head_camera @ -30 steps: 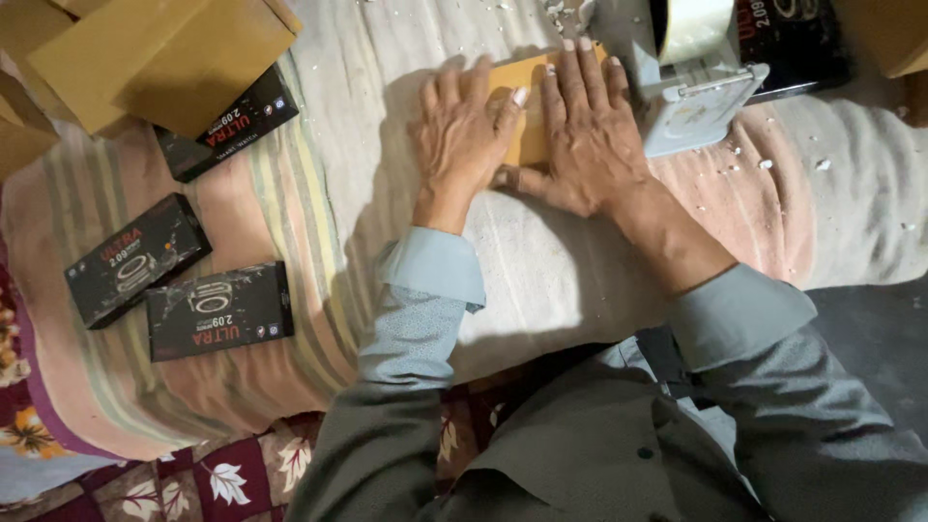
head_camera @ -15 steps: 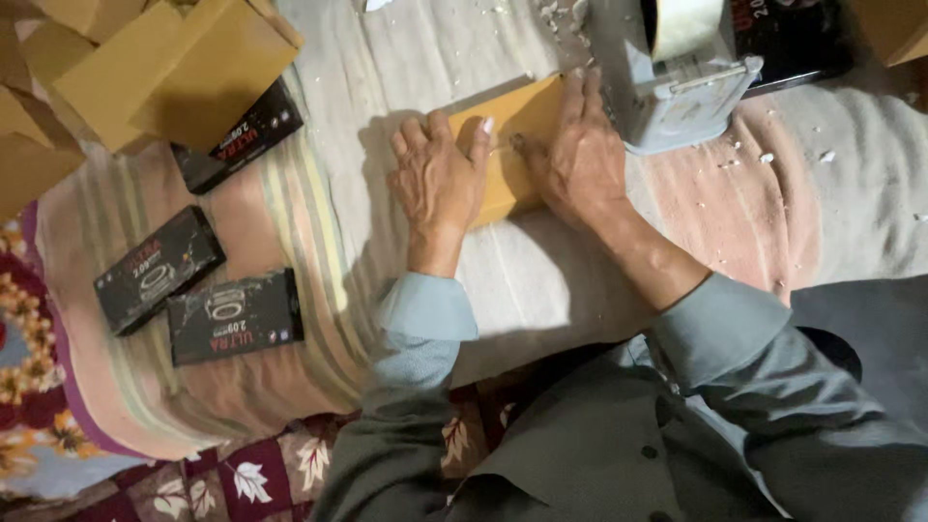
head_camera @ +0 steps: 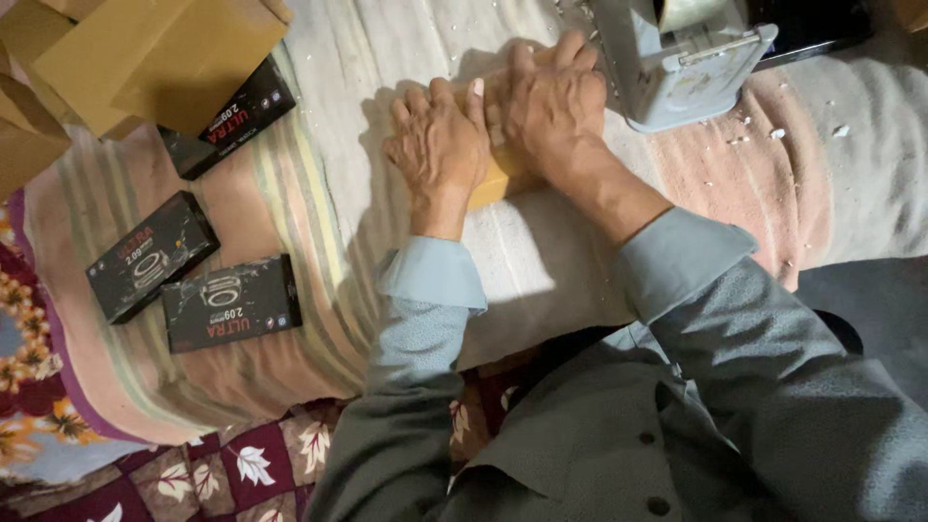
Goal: The person unpacks a smartwatch from its retail box, places it into a brown shipping box, and seals the box with packing tape. The process is repeated for multiple units, with the person handling the watch, strap, and charger before taping each box shut.
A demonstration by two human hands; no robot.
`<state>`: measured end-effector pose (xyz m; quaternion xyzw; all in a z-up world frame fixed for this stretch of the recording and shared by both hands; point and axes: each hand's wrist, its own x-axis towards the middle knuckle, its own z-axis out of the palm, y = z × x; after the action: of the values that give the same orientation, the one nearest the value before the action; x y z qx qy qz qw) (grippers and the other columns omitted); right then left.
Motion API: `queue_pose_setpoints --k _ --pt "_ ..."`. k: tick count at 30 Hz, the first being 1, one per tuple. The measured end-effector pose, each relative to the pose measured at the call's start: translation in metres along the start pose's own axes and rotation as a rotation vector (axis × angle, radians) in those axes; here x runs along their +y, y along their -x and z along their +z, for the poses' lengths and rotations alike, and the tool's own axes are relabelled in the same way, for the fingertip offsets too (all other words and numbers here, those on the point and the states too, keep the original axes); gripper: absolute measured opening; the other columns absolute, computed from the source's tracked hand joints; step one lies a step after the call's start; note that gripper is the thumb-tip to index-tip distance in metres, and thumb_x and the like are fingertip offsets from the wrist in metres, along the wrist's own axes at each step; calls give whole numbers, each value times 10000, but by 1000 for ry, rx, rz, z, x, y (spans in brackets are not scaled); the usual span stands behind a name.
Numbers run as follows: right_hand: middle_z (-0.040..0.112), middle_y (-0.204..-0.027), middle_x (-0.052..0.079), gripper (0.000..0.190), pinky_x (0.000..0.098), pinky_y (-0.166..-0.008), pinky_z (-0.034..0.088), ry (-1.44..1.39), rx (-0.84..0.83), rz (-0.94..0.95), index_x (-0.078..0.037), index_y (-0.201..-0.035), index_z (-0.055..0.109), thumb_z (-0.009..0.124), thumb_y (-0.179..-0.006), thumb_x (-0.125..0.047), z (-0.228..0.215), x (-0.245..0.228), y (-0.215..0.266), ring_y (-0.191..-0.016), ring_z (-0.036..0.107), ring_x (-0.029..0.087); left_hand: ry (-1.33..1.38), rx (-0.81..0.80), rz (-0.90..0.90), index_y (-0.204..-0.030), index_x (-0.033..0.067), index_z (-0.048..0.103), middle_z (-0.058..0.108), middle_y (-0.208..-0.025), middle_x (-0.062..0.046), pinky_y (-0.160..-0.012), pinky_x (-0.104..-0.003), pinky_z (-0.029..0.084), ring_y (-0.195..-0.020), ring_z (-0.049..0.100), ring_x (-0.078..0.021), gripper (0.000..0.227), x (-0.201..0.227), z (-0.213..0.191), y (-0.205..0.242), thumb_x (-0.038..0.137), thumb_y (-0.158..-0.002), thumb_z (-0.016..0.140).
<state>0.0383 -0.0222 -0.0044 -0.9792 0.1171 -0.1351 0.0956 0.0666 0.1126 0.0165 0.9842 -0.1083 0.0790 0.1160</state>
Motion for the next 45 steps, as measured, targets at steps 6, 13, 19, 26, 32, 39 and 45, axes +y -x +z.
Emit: queue_pose_setpoints --k 6,13,19,26,32,39,45 --pt "551 -1178 279 378 513 -740 533 -25 100 0 -59 -1170 633 564 -1059 -413 20 2 -7 -1039 559 438 72 31 -16 -1098 103 696 631 -1223 -153 -877 -612 450 -1164 540 -395 502 -4 6 -10 502 -1024 400" --pt "522 -1339 328 445 509 -864 537 -45 -5 7 -9 -1228 631 533 -1048 -405 18 2 -8 -1168 532 464 41 59 -79 -1101 105 715 671 -1211 -132 -1041 -540 462 -1201 580 -352 488 1 13 -9 505 -1046 440" --pt "491 -1333 331 751 549 -758 480 38 204 -99 23 -1360 595 573 -980 -625 -22 -8 17 -1072 498 459 19 137 -74 -1283 127 652 522 -1381 -202 -990 -567 473 -1316 511 -408 454 8 -6 19 450 -1029 459" --pt "524 -1270 286 703 545 -773 501 26 182 -184 3 -1333 613 592 -1020 -626 -8 6 29 -1049 535 432 55 152 -11 -1587 233 392 247 -1631 -256 -1050 -545 485 -1337 493 -497 593 -13 11 60 469 -1048 458" --pt "572 -1306 245 288 495 -680 546 -34 88 -57 -40 -1176 630 551 -1056 -289 5 8 0 -1027 610 424 127 -51 -106 -1446 189 536 438 -1501 -239 -999 -542 505 -1194 579 -485 497 -14 -7 15 493 -1064 440" --pt "588 -1167 280 719 536 -749 520 -78 230 -131 21 -1199 633 624 -886 -626 -14 4 21 -1054 528 476 135 41 -49 -1348 134 572 502 -1371 -241 -942 -555 459 -1154 536 -494 517 -13 -5 21 500 -992 492" --pt "664 -1184 171 467 607 -949 423 -62 140 -385 -66 -1197 663 541 -921 -423 -9 -5 -11 -1139 567 393 -72 227 432 -1335 61 594 622 -1339 -151 -982 -626 376 -1235 556 -370 416 -21 10 -4 307 -1022 472"
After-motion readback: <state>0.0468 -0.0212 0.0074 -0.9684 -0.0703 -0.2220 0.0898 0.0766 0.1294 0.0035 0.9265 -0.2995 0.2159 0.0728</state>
